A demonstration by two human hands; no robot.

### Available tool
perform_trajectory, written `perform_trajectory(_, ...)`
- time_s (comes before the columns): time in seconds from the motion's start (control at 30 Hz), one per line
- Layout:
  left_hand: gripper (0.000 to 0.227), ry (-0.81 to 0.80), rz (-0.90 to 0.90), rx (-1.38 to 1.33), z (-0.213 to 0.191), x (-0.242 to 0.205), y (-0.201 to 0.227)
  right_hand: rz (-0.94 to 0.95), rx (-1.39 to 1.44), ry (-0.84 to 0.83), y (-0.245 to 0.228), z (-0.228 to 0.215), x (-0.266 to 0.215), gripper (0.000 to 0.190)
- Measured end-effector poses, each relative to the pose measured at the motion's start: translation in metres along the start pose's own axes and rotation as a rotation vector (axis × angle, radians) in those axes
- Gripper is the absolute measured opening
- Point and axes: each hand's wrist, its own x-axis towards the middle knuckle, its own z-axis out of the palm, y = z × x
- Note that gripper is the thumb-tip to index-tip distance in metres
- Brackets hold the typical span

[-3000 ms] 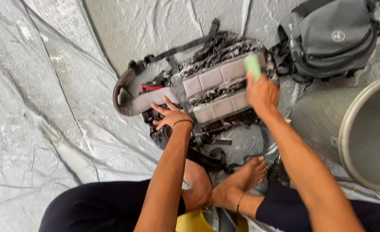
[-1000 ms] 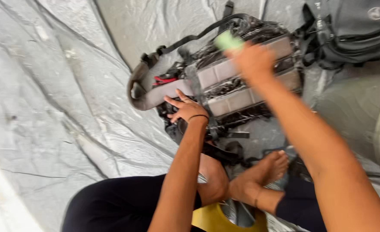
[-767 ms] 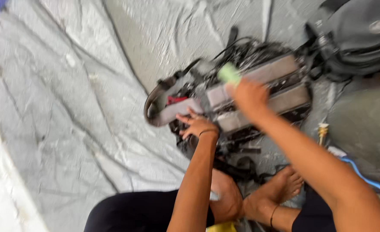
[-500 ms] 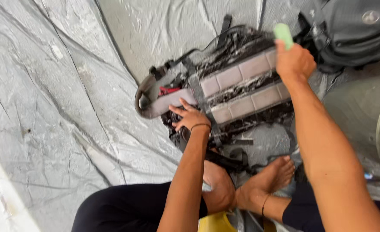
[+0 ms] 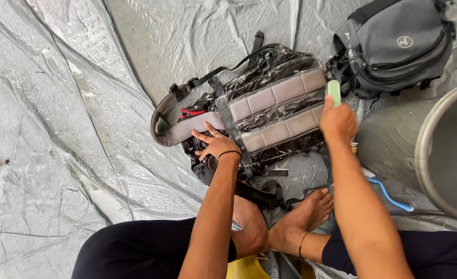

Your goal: The person cleans a backpack by scrubbing the back padding with a brush and soapy water from a bucket, then wipes down the straps and buckles.

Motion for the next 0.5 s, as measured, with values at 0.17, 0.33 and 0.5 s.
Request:
perform_trajectory(0.17, 0.100, 0.042, 0.008, -0.033, 0.005, -0.002, 0.002, -0.356, -0.169, -0.147, -0.006, 0.020, -0.123, 0.073)
perform_trajectory(0.33, 0.104, 0.127, 0.062, -0.103, 0.017, 0.009, -0.016, -0.300, -0.293, -0.214, 0.002, -0.012, -0.097, 0.066)
perform_trajectory(0.5, 0.105, 0.218, 0.127, -0.224, 0.008, -0.001, -0.021, 0.111, 0.105, -0.080, -0.015, 0.036, -0.117, 0.059)
